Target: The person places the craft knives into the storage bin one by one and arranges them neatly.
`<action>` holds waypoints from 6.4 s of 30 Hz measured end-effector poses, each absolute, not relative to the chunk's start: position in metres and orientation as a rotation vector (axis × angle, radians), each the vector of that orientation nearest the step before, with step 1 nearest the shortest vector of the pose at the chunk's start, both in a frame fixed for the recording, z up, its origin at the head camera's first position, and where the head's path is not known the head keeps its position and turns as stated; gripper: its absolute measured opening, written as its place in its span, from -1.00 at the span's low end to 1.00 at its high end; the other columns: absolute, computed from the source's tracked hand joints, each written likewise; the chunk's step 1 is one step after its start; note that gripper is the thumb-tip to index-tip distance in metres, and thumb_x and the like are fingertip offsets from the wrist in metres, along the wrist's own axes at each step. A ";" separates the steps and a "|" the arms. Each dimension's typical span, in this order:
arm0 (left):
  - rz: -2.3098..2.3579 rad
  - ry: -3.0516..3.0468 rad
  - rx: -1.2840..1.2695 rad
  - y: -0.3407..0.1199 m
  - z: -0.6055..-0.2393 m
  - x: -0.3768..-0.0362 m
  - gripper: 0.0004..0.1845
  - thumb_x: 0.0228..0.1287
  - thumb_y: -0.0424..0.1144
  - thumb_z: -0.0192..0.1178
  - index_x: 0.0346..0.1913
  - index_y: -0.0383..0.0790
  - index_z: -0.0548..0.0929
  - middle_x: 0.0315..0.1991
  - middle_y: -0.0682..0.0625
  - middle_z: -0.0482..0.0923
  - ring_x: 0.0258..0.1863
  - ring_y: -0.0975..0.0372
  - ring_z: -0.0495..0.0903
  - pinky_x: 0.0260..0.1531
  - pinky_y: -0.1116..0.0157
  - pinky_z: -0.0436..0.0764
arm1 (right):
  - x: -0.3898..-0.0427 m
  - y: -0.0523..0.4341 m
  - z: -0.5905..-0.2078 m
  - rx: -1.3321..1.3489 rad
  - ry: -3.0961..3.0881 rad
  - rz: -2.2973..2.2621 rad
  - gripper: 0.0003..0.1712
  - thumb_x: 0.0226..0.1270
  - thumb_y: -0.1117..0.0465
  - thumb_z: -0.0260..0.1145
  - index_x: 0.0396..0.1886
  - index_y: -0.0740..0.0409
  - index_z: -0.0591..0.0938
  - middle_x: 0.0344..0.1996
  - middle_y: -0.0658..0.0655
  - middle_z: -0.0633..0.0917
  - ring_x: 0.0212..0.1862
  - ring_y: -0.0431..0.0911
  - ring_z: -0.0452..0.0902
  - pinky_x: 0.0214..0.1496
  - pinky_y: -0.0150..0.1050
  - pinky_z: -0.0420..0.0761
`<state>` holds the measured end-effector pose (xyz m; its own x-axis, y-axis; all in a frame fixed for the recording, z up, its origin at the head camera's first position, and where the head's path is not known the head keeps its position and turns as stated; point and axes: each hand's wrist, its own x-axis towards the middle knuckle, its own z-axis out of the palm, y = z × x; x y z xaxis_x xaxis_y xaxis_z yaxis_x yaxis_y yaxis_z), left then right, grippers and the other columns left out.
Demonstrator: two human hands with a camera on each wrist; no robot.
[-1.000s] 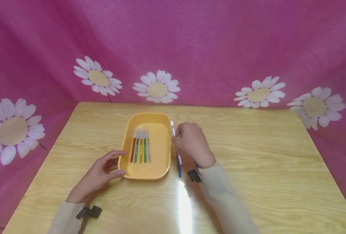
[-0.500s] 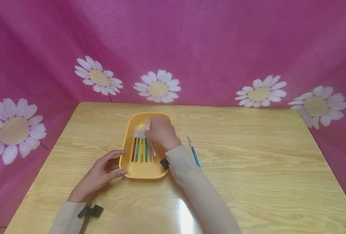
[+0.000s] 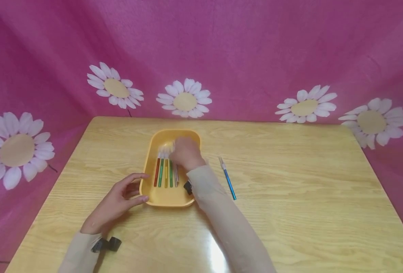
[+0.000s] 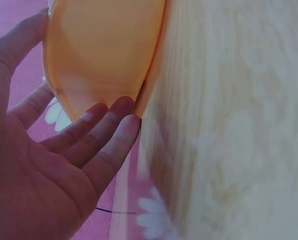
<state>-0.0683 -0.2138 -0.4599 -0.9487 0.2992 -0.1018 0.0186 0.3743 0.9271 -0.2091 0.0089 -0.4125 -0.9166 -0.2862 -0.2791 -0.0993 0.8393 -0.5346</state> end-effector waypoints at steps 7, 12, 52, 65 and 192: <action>1.612 2.378 0.285 -0.214 -0.460 -0.069 -0.34 0.29 -0.29 0.46 0.42 -0.11 0.47 0.43 -0.23 0.48 0.35 -0.14 0.60 0.30 0.17 0.71 | -0.210 0.005 -0.423 -0.291 2.703 -0.654 -0.91 0.13 0.33 0.39 -0.47 0.19 0.61 -0.56 0.09 0.65 -0.59 -0.11 0.51 -0.64 -0.37 0.45; 1.606 2.386 0.281 -0.214 -0.459 -0.069 -0.34 0.28 -0.30 0.46 0.42 -0.12 0.48 0.43 -0.23 0.48 0.35 -0.14 0.59 0.31 0.17 0.70 | -0.211 0.003 -0.425 -0.263 2.666 -0.665 -0.99 0.19 0.38 0.32 -0.38 0.24 0.65 -0.52 0.13 0.71 -0.69 -0.16 0.51 -0.75 -0.42 0.45; 1.610 2.387 0.287 -0.212 -0.459 -0.067 -0.35 0.29 -0.31 0.46 0.41 -0.15 0.47 0.40 -0.28 0.51 0.31 -0.14 0.63 0.25 0.17 0.73 | -0.174 0.134 -0.397 -0.246 2.846 -0.779 -0.74 0.38 0.20 0.23 -0.37 0.22 0.78 -0.34 0.19 0.77 -0.35 0.00 0.57 -0.31 -0.23 0.58; 1.596 2.383 0.233 -0.213 -0.457 -0.066 -0.35 0.29 -0.30 0.47 0.41 -0.10 0.49 0.45 -0.23 0.47 0.33 -0.12 0.62 0.26 0.16 0.73 | -0.160 0.168 -0.422 -0.127 2.783 -0.736 -0.72 0.43 0.15 0.29 -0.29 0.26 0.79 -0.33 0.19 0.78 -0.33 -0.02 0.58 -0.28 -0.22 0.60; 1.607 2.380 0.280 -0.214 -0.460 -0.068 -0.34 0.29 -0.32 0.46 0.42 -0.14 0.47 0.41 -0.28 0.50 0.30 -0.14 0.64 0.26 0.18 0.73 | -0.202 0.024 -0.379 -0.358 2.847 -0.647 -0.61 0.36 0.19 0.31 -0.67 0.11 0.46 -0.65 0.00 0.40 -0.54 -0.09 0.33 -0.58 -0.32 0.28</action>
